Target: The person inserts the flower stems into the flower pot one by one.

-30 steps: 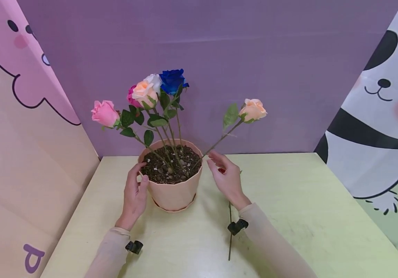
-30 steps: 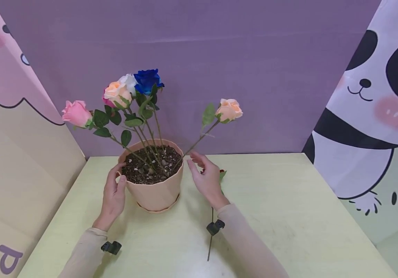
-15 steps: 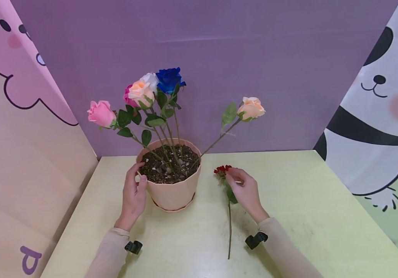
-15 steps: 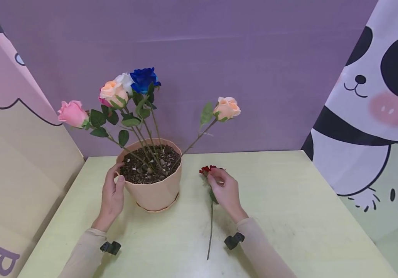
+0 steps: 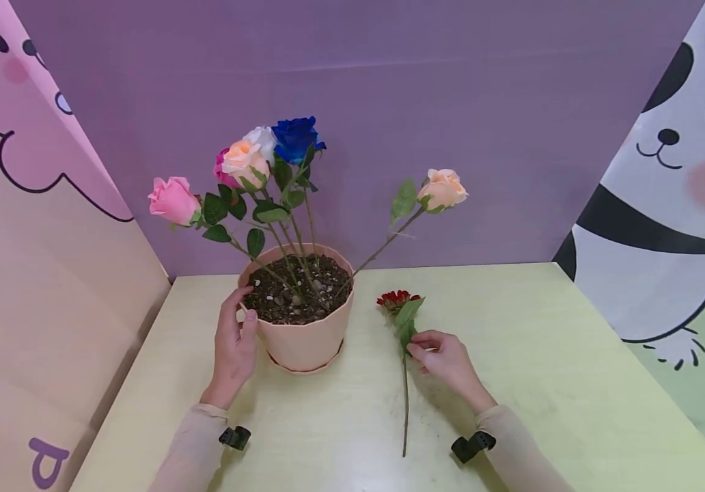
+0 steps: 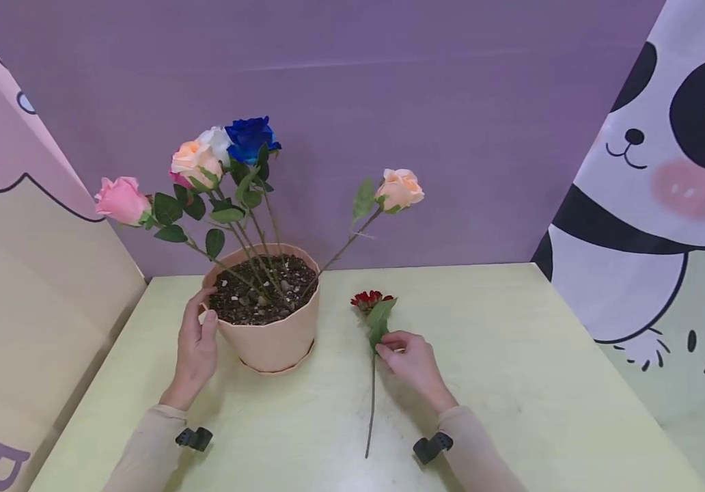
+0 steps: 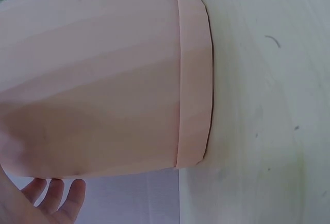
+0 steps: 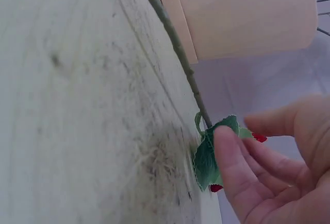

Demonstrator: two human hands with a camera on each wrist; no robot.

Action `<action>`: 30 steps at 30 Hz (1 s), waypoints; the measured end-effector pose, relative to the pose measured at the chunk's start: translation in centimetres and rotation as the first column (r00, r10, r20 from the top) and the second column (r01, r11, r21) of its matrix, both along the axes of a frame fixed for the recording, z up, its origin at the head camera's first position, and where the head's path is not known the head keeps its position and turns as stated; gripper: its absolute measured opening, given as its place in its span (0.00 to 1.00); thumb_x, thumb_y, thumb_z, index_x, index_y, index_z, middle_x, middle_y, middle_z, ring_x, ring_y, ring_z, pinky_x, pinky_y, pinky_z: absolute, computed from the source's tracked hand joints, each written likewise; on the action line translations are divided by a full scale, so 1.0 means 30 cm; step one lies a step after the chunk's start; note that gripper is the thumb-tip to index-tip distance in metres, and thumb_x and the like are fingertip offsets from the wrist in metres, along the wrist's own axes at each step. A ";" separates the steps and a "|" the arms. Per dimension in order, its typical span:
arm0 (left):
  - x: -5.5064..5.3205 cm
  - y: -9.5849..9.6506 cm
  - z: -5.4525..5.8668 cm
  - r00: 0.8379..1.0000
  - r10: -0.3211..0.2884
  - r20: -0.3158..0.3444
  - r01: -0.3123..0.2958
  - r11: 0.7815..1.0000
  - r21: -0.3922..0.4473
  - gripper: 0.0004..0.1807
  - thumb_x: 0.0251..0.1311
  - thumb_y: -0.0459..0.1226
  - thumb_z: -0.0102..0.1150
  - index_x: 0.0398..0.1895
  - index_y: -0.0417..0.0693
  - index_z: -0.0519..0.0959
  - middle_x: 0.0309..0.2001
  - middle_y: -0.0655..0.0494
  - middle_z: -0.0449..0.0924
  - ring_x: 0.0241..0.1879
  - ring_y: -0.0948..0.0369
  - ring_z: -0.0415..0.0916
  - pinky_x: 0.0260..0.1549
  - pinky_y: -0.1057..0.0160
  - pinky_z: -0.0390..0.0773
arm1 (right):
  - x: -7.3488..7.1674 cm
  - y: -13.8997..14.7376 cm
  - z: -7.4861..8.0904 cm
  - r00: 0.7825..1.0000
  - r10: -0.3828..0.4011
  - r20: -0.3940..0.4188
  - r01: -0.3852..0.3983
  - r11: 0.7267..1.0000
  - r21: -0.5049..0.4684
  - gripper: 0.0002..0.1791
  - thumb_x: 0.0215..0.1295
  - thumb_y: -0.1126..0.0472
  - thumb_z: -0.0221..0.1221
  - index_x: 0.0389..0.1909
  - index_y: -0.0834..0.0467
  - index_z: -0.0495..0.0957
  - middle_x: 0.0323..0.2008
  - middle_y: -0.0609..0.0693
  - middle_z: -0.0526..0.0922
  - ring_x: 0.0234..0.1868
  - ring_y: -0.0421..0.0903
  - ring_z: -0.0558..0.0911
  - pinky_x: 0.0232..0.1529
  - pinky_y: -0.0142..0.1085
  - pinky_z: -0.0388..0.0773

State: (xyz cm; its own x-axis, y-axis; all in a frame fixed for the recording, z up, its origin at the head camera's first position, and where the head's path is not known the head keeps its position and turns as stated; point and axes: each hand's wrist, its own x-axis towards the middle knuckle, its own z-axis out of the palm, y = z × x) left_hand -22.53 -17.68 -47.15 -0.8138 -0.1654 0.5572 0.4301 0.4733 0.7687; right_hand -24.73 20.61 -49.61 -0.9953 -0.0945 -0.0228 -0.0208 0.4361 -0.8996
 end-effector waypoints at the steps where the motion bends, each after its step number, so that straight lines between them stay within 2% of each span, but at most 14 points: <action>1: 0.002 -0.004 0.001 1.000 0.005 -0.005 -0.005 1.000 0.003 0.33 0.84 0.56 0.41 0.79 0.45 0.65 0.78 0.40 0.64 0.67 0.42 0.66 0.55 0.40 0.72 | -0.001 -0.003 -0.001 1.000 0.009 0.015 -0.008 1.000 -0.004 0.15 0.72 0.63 0.65 0.52 0.69 0.84 0.44 0.63 0.90 0.34 0.50 0.90 0.34 0.40 0.88; 6: 0.006 -0.013 -0.002 1.000 0.001 0.007 -0.001 1.000 0.011 0.30 0.84 0.52 0.42 0.79 0.45 0.65 0.78 0.40 0.64 0.68 0.42 0.65 0.56 0.41 0.71 | -0.001 -0.014 -0.012 0.995 0.025 0.097 -0.022 0.999 -0.029 0.15 0.70 0.62 0.67 0.51 0.70 0.84 0.41 0.61 0.91 0.35 0.47 0.90 0.36 0.40 0.89; 11: 0.007 -0.010 -0.005 1.000 -0.010 0.024 0.009 1.000 0.013 0.28 0.84 0.46 0.44 0.79 0.44 0.65 0.79 0.40 0.63 0.71 0.42 0.65 0.57 0.40 0.72 | 0.009 -0.012 -0.033 0.980 0.031 0.195 -0.019 0.998 -0.067 0.20 0.71 0.60 0.67 0.55 0.70 0.82 0.42 0.59 0.92 0.35 0.46 0.90 0.38 0.40 0.89; 17: -0.001 -0.004 0.005 1.000 -0.016 0.019 0.016 1.000 0.021 0.26 0.82 0.43 0.45 0.78 0.46 0.66 0.79 0.40 0.63 0.69 0.42 0.65 0.55 0.40 0.72 | 0.011 -0.011 -0.044 0.964 0.044 0.260 -0.005 0.989 -0.146 0.23 0.72 0.58 0.67 0.60 0.71 0.79 0.37 0.56 0.92 0.33 0.44 0.90 0.35 0.38 0.88; 21: 0.002 -0.001 0.008 0.999 -0.020 0.049 0.019 0.999 0.034 0.27 0.81 0.41 0.46 0.78 0.46 0.65 0.79 0.41 0.62 0.70 0.41 0.64 0.57 0.38 0.72 | 0.013 -0.012 -0.048 0.957 0.058 0.285 -0.007 0.985 -0.175 0.25 0.72 0.59 0.67 0.61 0.72 0.77 0.33 0.54 0.91 0.31 0.43 0.89 0.33 0.36 0.87; 25: 0.008 0.002 0.009 0.997 -0.018 0.071 0.015 0.999 0.050 0.27 0.81 0.40 0.46 0.79 0.44 0.65 0.79 0.40 0.62 0.70 0.43 0.64 0.58 0.39 0.72 | 0.014 -0.022 -0.051 0.954 0.062 0.292 -0.009 0.983 -0.181 0.26 0.71 0.60 0.68 0.62 0.72 0.75 0.36 0.55 0.91 0.31 0.42 0.88 0.32 0.35 0.86; 30: 0.011 0.004 0.018 0.997 -0.015 0.074 0.011 0.998 0.056 0.26 0.82 0.40 0.46 0.78 0.44 0.65 0.78 0.39 0.62 0.66 0.46 0.64 0.57 0.41 0.72 | 0.016 -0.046 -0.056 0.960 0.013 0.279 0.029 0.989 -0.146 0.28 0.67 0.59 0.72 0.61 0.70 0.76 0.37 0.56 0.91 0.30 0.43 0.88 0.32 0.37 0.87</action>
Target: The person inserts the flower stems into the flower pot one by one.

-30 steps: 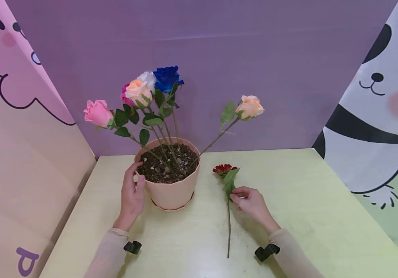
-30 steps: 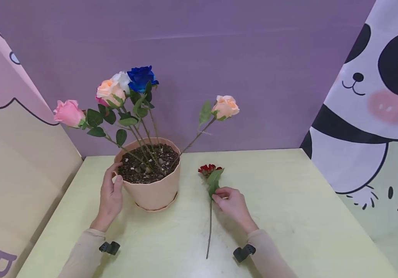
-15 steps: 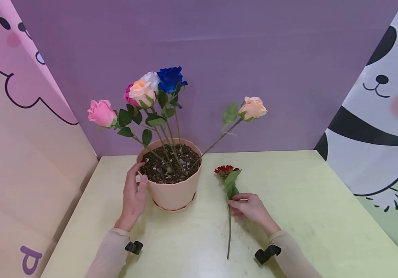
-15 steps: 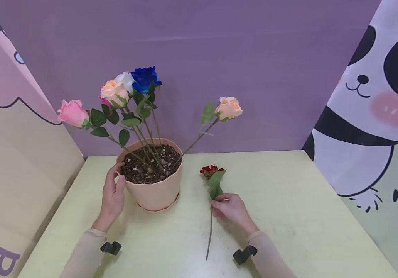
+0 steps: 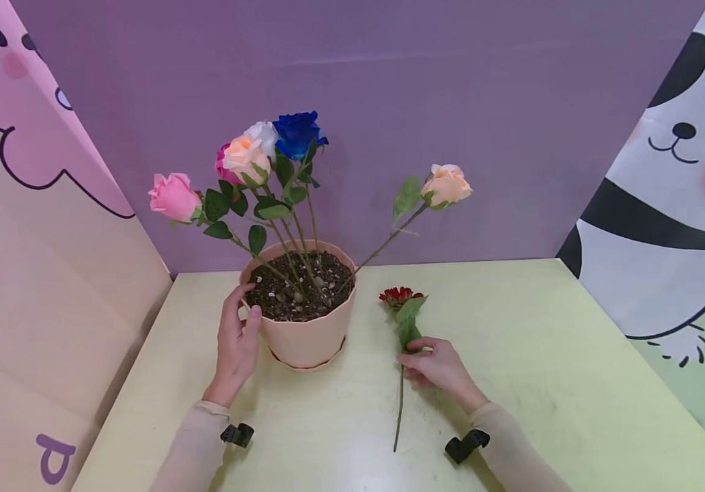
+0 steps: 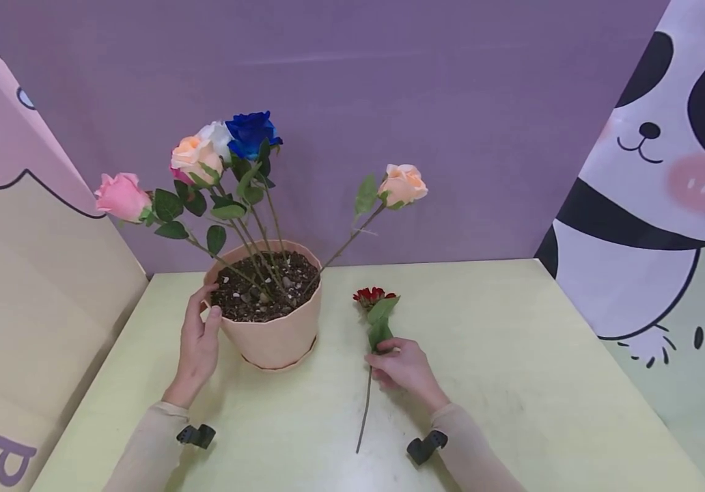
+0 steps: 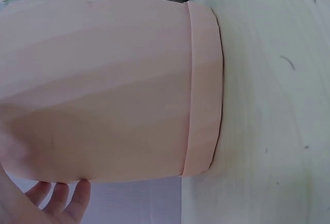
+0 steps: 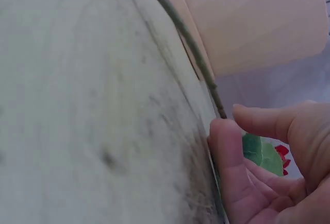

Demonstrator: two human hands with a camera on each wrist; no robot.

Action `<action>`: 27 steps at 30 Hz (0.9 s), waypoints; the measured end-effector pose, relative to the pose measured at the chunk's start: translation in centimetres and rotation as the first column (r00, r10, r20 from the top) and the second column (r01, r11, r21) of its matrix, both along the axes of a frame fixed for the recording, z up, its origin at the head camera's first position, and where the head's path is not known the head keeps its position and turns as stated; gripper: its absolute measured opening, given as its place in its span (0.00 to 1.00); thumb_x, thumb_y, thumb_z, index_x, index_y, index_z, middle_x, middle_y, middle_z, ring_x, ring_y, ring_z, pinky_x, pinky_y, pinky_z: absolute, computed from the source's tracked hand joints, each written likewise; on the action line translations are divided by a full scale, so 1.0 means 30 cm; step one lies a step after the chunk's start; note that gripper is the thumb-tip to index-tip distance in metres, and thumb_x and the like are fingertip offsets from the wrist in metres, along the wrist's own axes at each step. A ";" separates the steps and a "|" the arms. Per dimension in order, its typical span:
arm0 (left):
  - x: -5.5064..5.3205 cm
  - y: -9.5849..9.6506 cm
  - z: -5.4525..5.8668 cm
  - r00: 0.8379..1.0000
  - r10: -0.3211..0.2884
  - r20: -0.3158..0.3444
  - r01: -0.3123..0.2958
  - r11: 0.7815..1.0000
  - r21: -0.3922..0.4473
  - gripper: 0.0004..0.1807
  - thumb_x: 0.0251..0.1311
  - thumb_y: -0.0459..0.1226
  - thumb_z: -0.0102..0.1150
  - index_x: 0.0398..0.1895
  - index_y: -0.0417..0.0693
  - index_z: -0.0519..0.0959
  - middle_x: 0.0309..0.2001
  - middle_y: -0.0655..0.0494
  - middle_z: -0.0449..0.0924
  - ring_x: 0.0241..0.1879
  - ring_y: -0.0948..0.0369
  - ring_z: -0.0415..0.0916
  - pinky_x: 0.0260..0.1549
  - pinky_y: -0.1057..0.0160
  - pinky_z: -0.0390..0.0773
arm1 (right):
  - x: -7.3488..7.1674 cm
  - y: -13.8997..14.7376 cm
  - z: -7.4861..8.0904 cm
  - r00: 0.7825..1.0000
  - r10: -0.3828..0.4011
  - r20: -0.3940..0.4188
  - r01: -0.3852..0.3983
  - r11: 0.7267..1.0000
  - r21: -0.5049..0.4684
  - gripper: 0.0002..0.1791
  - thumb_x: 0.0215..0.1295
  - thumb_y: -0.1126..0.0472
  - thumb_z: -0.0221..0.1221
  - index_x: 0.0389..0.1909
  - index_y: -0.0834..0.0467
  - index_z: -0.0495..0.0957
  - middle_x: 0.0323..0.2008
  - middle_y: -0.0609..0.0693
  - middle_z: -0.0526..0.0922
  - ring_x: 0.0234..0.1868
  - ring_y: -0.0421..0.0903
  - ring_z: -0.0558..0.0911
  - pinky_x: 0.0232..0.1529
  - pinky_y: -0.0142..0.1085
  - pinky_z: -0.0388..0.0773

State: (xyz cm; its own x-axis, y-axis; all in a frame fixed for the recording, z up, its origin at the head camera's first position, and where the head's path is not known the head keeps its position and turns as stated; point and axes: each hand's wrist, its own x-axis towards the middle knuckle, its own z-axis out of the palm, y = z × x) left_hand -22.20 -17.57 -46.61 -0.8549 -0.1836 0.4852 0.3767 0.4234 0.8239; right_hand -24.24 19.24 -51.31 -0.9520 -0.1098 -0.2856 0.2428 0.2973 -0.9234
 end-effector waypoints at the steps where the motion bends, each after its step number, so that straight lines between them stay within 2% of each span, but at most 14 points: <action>1: 0.000 0.000 0.002 1.000 0.000 -0.001 0.000 1.000 0.001 0.26 0.82 0.40 0.46 0.78 0.44 0.65 0.78 0.39 0.63 0.66 0.47 0.63 0.57 0.41 0.72 | -0.001 -0.005 -0.001 1.000 -0.008 -0.009 0.008 1.000 0.014 0.28 0.66 0.59 0.73 0.60 0.69 0.77 0.37 0.56 0.91 0.29 0.43 0.88 0.32 0.37 0.87; 5: 0.000 -0.003 0.002 1.000 0.002 -0.005 -0.002 1.000 -0.001 0.26 0.82 0.41 0.45 0.78 0.43 0.64 0.78 0.39 0.62 0.68 0.47 0.63 0.58 0.39 0.72 | -0.002 -0.019 0.004 0.999 -0.028 -0.020 0.029 0.998 0.061 0.26 0.64 0.61 0.73 0.58 0.69 0.78 0.34 0.56 0.91 0.29 0.45 0.88 0.32 0.39 0.88; 9: -0.005 -0.004 0.005 1.000 -0.007 -0.020 0.007 1.000 0.000 0.27 0.82 0.41 0.45 0.78 0.43 0.65 0.78 0.39 0.62 0.69 0.46 0.63 0.58 0.39 0.72 | -0.004 -0.020 0.015 0.998 -0.057 -0.025 0.058 0.997 0.042 0.24 0.63 0.64 0.71 0.56 0.69 0.78 0.35 0.56 0.91 0.28 0.44 0.88 0.32 0.37 0.87; 15: -0.010 -0.003 0.004 0.999 -0.007 -0.032 0.007 1.000 -0.008 0.26 0.82 0.40 0.45 0.78 0.42 0.64 0.78 0.39 0.63 0.68 0.46 0.63 0.58 0.40 0.71 | -0.018 0.007 0.041 0.994 -0.102 -0.048 0.098 0.991 -0.086 0.23 0.67 0.62 0.71 0.58 0.71 0.80 0.40 0.55 0.92 0.31 0.39 0.87 0.33 0.34 0.87; 18: -0.010 -0.005 0.000 1.000 -0.002 -0.030 0.001 1.000 -0.014 0.26 0.82 0.40 0.45 0.78 0.43 0.64 0.78 0.40 0.63 0.68 0.46 0.64 0.58 0.41 0.72 | -0.017 0.020 0.057 0.991 -0.126 -0.034 0.120 0.984 -0.134 0.25 0.68 0.61 0.71 0.60 0.71 0.79 0.43 0.53 0.93 0.34 0.38 0.88 0.35 0.34 0.87; 21: -0.011 -0.005 -0.004 1.000 0.006 -0.028 -0.006 1.000 -0.017 0.26 0.82 0.41 0.45 0.78 0.44 0.65 0.78 0.40 0.63 0.68 0.44 0.64 0.57 0.41 0.72 | -0.015 0.031 0.067 0.993 -0.117 -0.022 0.112 0.978 -0.176 0.28 0.69 0.62 0.70 0.64 0.71 0.77 0.46 0.50 0.93 0.36 0.37 0.88 0.36 0.33 0.87; 25: -0.012 -0.005 -0.008 0.999 0.009 -0.032 -0.009 1.000 -0.018 0.27 0.81 0.41 0.46 0.78 0.44 0.65 0.78 0.40 0.64 0.68 0.43 0.65 0.56 0.42 0.73 | -0.016 0.045 0.069 0.995 -0.101 0.004 0.098 0.953 -0.286 0.31 0.70 0.65 0.68 0.70 0.72 0.72 0.51 0.50 0.91 0.42 0.37 0.89 0.40 0.31 0.87; 27: -0.013 -0.005 -0.007 0.999 0.006 -0.032 -0.007 1.000 -0.016 0.27 0.81 0.41 0.46 0.78 0.43 0.65 0.77 0.40 0.64 0.68 0.44 0.65 0.55 0.42 0.73 | -0.017 0.048 0.071 0.994 -0.113 0.014 0.110 0.923 -0.368 0.31 0.72 0.67 0.65 0.72 0.73 0.69 0.52 0.49 0.90 0.45 0.36 0.89 0.44 0.30 0.87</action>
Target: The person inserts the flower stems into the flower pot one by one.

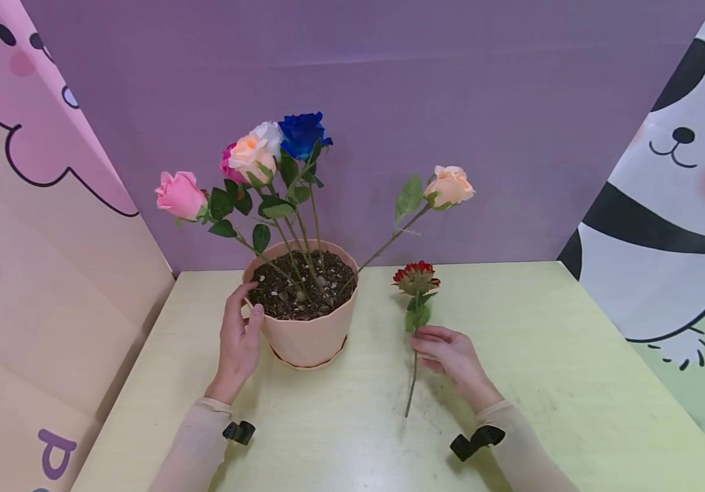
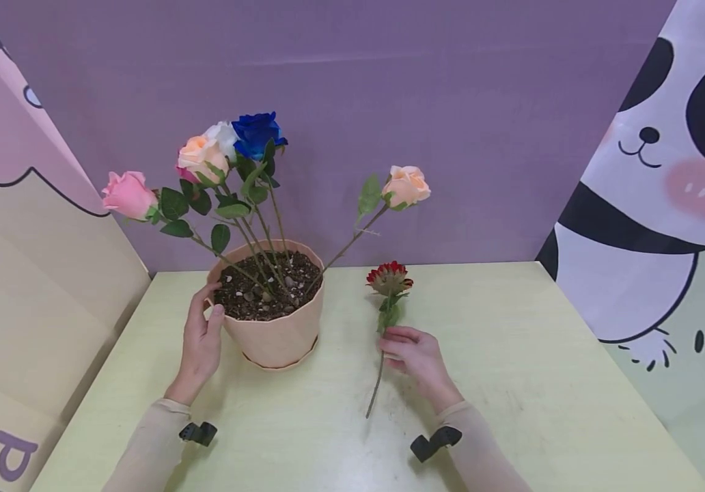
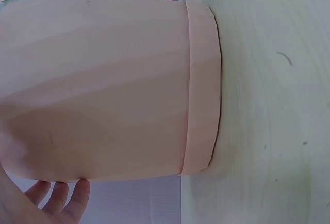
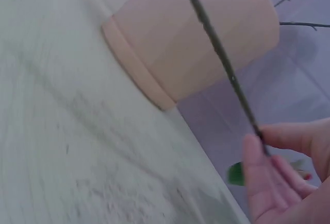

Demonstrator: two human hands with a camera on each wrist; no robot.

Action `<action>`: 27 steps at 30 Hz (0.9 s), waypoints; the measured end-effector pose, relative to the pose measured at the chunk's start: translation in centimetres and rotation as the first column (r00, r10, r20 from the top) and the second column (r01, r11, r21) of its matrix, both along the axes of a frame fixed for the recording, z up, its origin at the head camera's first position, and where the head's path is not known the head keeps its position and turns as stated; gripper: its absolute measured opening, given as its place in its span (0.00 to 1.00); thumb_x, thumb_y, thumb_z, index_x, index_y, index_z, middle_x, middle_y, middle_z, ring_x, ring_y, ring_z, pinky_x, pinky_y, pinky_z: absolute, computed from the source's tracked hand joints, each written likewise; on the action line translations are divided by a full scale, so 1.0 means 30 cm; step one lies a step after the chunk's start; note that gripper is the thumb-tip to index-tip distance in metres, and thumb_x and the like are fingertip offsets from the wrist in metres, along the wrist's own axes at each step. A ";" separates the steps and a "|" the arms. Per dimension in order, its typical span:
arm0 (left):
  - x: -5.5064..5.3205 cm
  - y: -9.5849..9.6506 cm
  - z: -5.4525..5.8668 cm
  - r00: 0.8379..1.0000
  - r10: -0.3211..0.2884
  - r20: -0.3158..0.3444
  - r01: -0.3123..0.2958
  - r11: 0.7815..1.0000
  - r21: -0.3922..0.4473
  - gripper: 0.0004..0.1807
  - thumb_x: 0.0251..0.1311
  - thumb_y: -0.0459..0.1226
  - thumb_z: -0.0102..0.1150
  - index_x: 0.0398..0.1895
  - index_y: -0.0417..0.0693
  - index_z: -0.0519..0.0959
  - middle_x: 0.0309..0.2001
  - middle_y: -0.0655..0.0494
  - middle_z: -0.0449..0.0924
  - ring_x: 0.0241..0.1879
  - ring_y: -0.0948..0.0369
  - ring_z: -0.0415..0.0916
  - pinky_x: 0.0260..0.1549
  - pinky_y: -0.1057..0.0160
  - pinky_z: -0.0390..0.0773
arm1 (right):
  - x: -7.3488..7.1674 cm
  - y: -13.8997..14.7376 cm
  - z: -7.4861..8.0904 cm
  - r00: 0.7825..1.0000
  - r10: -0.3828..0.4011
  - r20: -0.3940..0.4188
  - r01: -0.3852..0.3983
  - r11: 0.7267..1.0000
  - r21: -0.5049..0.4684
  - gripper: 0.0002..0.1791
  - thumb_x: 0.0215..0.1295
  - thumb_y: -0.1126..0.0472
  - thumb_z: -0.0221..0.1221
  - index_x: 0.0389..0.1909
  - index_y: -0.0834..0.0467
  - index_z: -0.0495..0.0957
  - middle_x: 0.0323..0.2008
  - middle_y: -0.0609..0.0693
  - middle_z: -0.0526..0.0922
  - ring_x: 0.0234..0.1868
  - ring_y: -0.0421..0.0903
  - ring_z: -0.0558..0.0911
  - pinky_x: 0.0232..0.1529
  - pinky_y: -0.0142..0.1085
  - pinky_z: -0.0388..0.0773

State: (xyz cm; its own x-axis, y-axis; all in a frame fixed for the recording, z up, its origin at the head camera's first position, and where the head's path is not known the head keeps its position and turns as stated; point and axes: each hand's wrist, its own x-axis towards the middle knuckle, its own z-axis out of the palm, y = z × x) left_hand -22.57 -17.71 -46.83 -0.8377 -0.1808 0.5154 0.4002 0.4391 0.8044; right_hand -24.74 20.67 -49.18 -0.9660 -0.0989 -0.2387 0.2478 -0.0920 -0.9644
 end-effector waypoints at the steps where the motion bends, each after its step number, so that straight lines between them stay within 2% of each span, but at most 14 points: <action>1: 0.000 0.000 -0.001 1.000 -0.001 0.002 0.001 1.000 -0.002 0.27 0.81 0.41 0.46 0.78 0.43 0.65 0.77 0.40 0.64 0.67 0.44 0.65 0.55 0.42 0.72 | -0.001 0.002 0.001 1.000 -0.016 -0.001 0.016 0.999 -0.052 0.31 0.72 0.69 0.65 0.72 0.73 0.69 0.50 0.48 0.91 0.45 0.36 0.90 0.45 0.30 0.86; 5: 0.004 0.001 -0.001 1.000 -0.008 0.014 0.008 1.000 0.003 0.27 0.81 0.41 0.46 0.79 0.44 0.65 0.78 0.40 0.63 0.66 0.46 0.64 0.56 0.42 0.72 | 0.001 0.009 0.014 0.997 -0.072 0.005 0.071 0.971 -0.227 0.25 0.75 0.71 0.60 0.70 0.71 0.69 0.44 0.44 0.92 0.45 0.35 0.90 0.48 0.27 0.85; 12: 0.001 0.000 -0.002 1.000 -0.008 0.001 0.008 1.000 -0.002 0.28 0.81 0.42 0.45 0.78 0.41 0.65 0.77 0.39 0.64 0.66 0.46 0.65 0.55 0.43 0.72 | 0.010 0.009 0.078 0.979 -0.193 0.060 0.200 0.872 -0.447 0.10 0.77 0.70 0.59 0.51 0.53 0.81 0.41 0.45 0.93 0.44 0.38 0.91 0.50 0.27 0.85; 16: -0.004 0.002 0.001 1.000 -0.009 -0.009 0.009 1.000 -0.005 0.28 0.81 0.42 0.45 0.78 0.42 0.65 0.77 0.40 0.64 0.67 0.45 0.65 0.54 0.44 0.72 | 0.017 0.011 0.114 0.972 -0.234 0.009 0.205 0.834 -0.513 0.10 0.77 0.69 0.59 0.44 0.52 0.85 0.41 0.45 0.93 0.42 0.37 0.91 0.48 0.26 0.85; 19: -0.004 0.003 0.002 1.000 -0.012 -0.006 0.012 1.000 -0.009 0.28 0.81 0.42 0.45 0.79 0.44 0.64 0.78 0.40 0.63 0.68 0.44 0.64 0.57 0.42 0.72 | 0.023 0.012 0.141 0.966 -0.258 -0.024 0.202 0.811 -0.549 0.08 0.77 0.68 0.59 0.45 0.53 0.84 0.40 0.45 0.93 0.41 0.38 0.91 0.47 0.27 0.86; 24: 0.002 0.003 -0.003 1.000 -0.010 0.011 0.010 1.000 -0.003 0.28 0.81 0.41 0.45 0.79 0.43 0.64 0.79 0.39 0.62 0.69 0.44 0.63 0.58 0.39 0.71 | 0.037 0.003 0.192 0.950 -0.303 -0.076 0.209 0.797 -0.567 0.06 0.76 0.64 0.62 0.50 0.54 0.80 0.41 0.44 0.93 0.42 0.39 0.92 0.44 0.30 0.87; 27: 0.001 0.000 -0.001 1.000 -0.013 0.014 0.013 1.000 -0.006 0.28 0.81 0.41 0.45 0.79 0.43 0.64 0.79 0.39 0.61 0.69 0.44 0.63 0.58 0.40 0.71 | 0.039 -0.016 0.233 0.928 -0.343 -0.143 0.204 0.792 -0.575 0.07 0.75 0.64 0.64 0.50 0.54 0.80 0.41 0.46 0.93 0.41 0.40 0.92 0.41 0.31 0.87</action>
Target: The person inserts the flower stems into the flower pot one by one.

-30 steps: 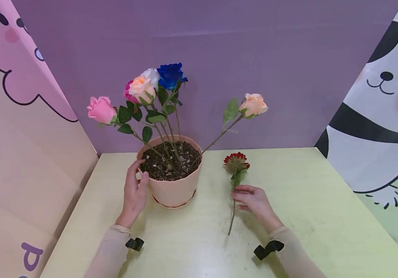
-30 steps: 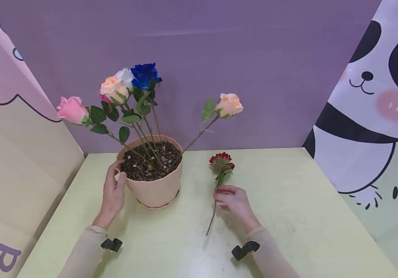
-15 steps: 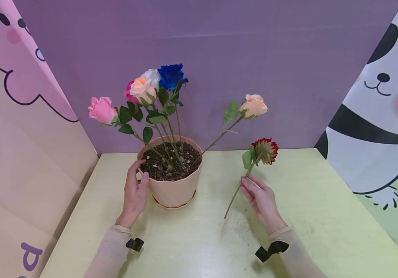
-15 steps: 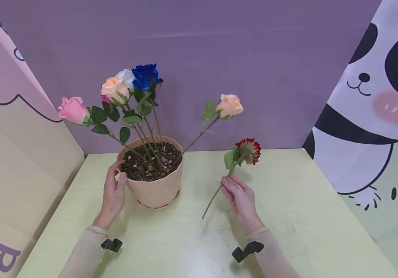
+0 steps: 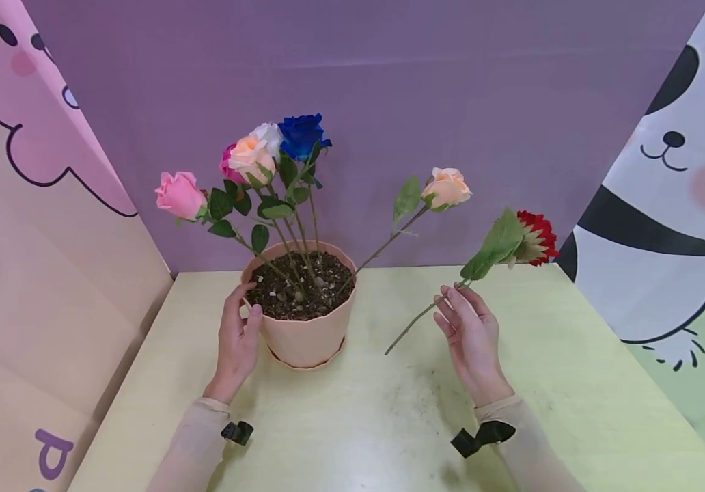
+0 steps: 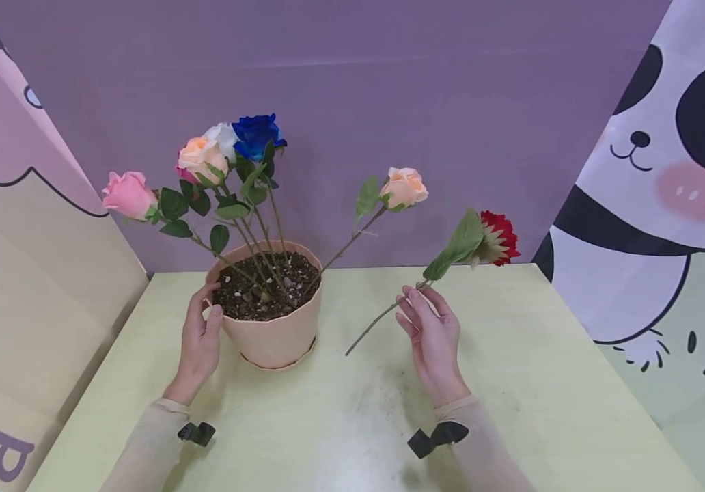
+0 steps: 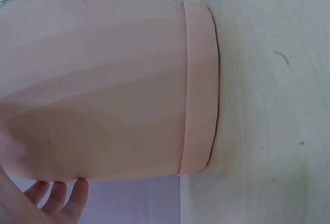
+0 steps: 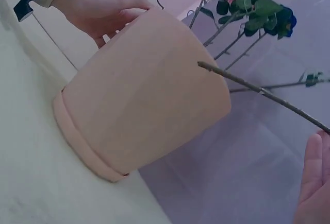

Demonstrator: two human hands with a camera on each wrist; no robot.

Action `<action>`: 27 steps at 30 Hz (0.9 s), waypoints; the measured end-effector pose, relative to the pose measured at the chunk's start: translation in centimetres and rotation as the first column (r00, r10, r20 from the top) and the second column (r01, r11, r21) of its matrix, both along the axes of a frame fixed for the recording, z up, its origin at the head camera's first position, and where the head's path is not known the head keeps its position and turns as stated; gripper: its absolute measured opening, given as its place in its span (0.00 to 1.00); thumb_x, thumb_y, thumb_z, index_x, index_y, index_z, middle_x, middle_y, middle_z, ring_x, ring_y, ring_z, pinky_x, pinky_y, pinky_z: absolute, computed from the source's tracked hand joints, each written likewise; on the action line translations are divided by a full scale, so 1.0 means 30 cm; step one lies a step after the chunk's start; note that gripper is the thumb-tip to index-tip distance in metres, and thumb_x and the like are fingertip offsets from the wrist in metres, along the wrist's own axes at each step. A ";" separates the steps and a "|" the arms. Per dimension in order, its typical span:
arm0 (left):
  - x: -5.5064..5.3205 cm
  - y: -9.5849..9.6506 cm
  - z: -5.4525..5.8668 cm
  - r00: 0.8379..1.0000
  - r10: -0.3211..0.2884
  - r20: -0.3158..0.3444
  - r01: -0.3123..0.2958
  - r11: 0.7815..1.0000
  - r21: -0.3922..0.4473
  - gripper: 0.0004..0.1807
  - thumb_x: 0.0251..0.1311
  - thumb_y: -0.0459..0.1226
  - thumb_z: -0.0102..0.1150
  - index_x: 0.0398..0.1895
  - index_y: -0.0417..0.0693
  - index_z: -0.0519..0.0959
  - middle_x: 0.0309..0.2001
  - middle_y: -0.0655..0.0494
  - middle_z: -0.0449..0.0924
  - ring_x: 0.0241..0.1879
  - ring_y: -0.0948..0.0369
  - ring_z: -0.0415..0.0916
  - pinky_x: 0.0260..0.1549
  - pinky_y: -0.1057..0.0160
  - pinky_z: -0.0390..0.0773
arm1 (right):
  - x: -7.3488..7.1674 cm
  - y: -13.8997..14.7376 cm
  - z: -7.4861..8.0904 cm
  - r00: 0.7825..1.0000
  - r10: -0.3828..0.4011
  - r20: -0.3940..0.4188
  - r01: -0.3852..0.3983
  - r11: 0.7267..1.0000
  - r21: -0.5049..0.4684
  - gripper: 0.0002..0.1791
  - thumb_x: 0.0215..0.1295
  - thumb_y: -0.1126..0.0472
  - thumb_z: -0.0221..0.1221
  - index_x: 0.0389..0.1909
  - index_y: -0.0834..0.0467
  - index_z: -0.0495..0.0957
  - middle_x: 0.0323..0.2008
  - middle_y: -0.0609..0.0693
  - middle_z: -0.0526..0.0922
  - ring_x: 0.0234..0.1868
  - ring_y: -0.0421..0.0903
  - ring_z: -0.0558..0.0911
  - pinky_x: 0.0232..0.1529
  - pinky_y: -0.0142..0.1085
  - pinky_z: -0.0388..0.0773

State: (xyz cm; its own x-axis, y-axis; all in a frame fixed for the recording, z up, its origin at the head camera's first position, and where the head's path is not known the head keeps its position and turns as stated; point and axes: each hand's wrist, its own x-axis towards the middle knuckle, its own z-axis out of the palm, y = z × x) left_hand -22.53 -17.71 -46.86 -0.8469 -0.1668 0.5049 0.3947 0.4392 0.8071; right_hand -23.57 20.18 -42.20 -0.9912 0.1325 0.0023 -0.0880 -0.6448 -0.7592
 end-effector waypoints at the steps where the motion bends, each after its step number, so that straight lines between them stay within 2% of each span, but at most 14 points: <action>1: 0.000 0.000 0.000 1.000 -0.002 0.000 0.002 1.000 0.002 0.28 0.81 0.41 0.45 0.79 0.43 0.64 0.79 0.39 0.62 0.69 0.45 0.64 0.57 0.41 0.71 | 0.001 -0.007 0.014 1.000 -0.014 -0.027 0.014 1.000 0.000 0.07 0.75 0.64 0.64 0.49 0.55 0.81 0.41 0.47 0.93 0.40 0.40 0.92 0.40 0.31 0.87; 4: -0.001 0.000 -0.001 1.000 -0.006 -0.009 0.006 1.000 0.004 0.27 0.82 0.43 0.46 0.78 0.42 0.64 0.78 0.40 0.64 0.67 0.46 0.65 0.55 0.43 0.72 | 0.003 -0.032 0.062 0.990 -0.057 -0.128 0.059 0.998 0.009 0.06 0.74 0.66 0.64 0.48 0.55 0.83 0.40 0.49 0.93 0.39 0.42 0.92 0.38 0.32 0.88; 7: -0.002 0.001 -0.001 1.000 -0.006 -0.016 0.006 1.000 0.001 0.27 0.82 0.43 0.45 0.78 0.42 0.65 0.77 0.40 0.64 0.66 0.46 0.65 0.54 0.44 0.72 | 0.002 -0.057 0.110 0.964 -0.086 -0.253 0.096 0.995 0.026 0.07 0.74 0.69 0.62 0.46 0.56 0.86 0.40 0.50 0.93 0.39 0.43 0.93 0.36 0.32 0.88; 11: -0.001 -0.002 -0.002 1.000 -0.004 -0.013 0.003 1.000 -0.008 0.28 0.82 0.43 0.45 0.79 0.43 0.64 0.78 0.39 0.62 0.69 0.43 0.64 0.57 0.40 0.71 | -0.007 -0.096 0.166 0.902 -0.075 -0.426 0.124 0.988 0.088 0.10 0.74 0.72 0.61 0.45 0.56 0.87 0.40 0.51 0.93 0.39 0.44 0.93 0.35 0.32 0.88; 15: -0.001 -0.004 -0.001 1.000 0.001 -0.010 -0.001 1.000 -0.011 0.28 0.82 0.43 0.44 0.79 0.43 0.63 0.79 0.39 0.61 0.71 0.42 0.63 0.58 0.38 0.71 | -0.015 -0.145 0.208 0.839 -0.044 -0.543 0.169 0.969 0.182 0.10 0.74 0.74 0.61 0.47 0.60 0.87 0.41 0.49 0.94 0.39 0.43 0.93 0.34 0.33 0.88; 18: -0.001 -0.004 -0.001 1.000 0.003 -0.006 -0.004 1.000 -0.012 0.28 0.81 0.43 0.44 0.79 0.43 0.63 0.79 0.39 0.61 0.71 0.42 0.63 0.59 0.38 0.71 | -0.019 -0.186 0.233 0.806 -0.038 -0.590 0.220 0.946 0.239 0.08 0.73 0.72 0.62 0.47 0.62 0.86 0.41 0.48 0.94 0.38 0.43 0.93 0.34 0.34 0.88; 21: -0.001 -0.002 0.001 1.000 0.002 -0.001 -0.002 1.000 -0.009 0.28 0.82 0.43 0.45 0.79 0.43 0.64 0.79 0.39 0.61 0.70 0.43 0.63 0.59 0.39 0.71 | -0.026 -0.224 0.251 0.786 -0.031 -0.617 0.261 0.922 0.285 0.07 0.73 0.71 0.63 0.47 0.60 0.86 0.41 0.48 0.94 0.39 0.42 0.93 0.34 0.35 0.88; 25: 0.000 -0.001 0.001 1.000 0.002 0.003 -0.002 1.000 -0.005 0.28 0.82 0.42 0.45 0.79 0.43 0.64 0.79 0.40 0.62 0.71 0.44 0.63 0.59 0.39 0.71 | -0.041 -0.272 0.255 0.777 0.012 -0.629 0.262 0.903 0.341 0.08 0.74 0.70 0.62 0.50 0.66 0.83 0.43 0.46 0.94 0.42 0.41 0.93 0.36 0.37 0.89; 27: 0.000 -0.002 0.000 1.000 0.001 0.004 -0.001 1.000 -0.004 0.28 0.82 0.42 0.45 0.79 0.43 0.64 0.79 0.40 0.62 0.71 0.44 0.63 0.59 0.39 0.71 | -0.047 -0.295 0.251 0.779 0.039 -0.625 0.251 0.895 0.369 0.08 0.75 0.71 0.62 0.51 0.65 0.83 0.43 0.43 0.93 0.42 0.40 0.93 0.36 0.37 0.89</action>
State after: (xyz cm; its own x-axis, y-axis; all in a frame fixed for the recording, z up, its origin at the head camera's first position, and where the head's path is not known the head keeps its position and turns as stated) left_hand -22.53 -17.76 -46.87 -0.8488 -0.1657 0.5021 0.3909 0.4427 0.8070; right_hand -24.98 11.34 -34.66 -0.7380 0.0784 0.6703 -0.6662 -0.2429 -0.7051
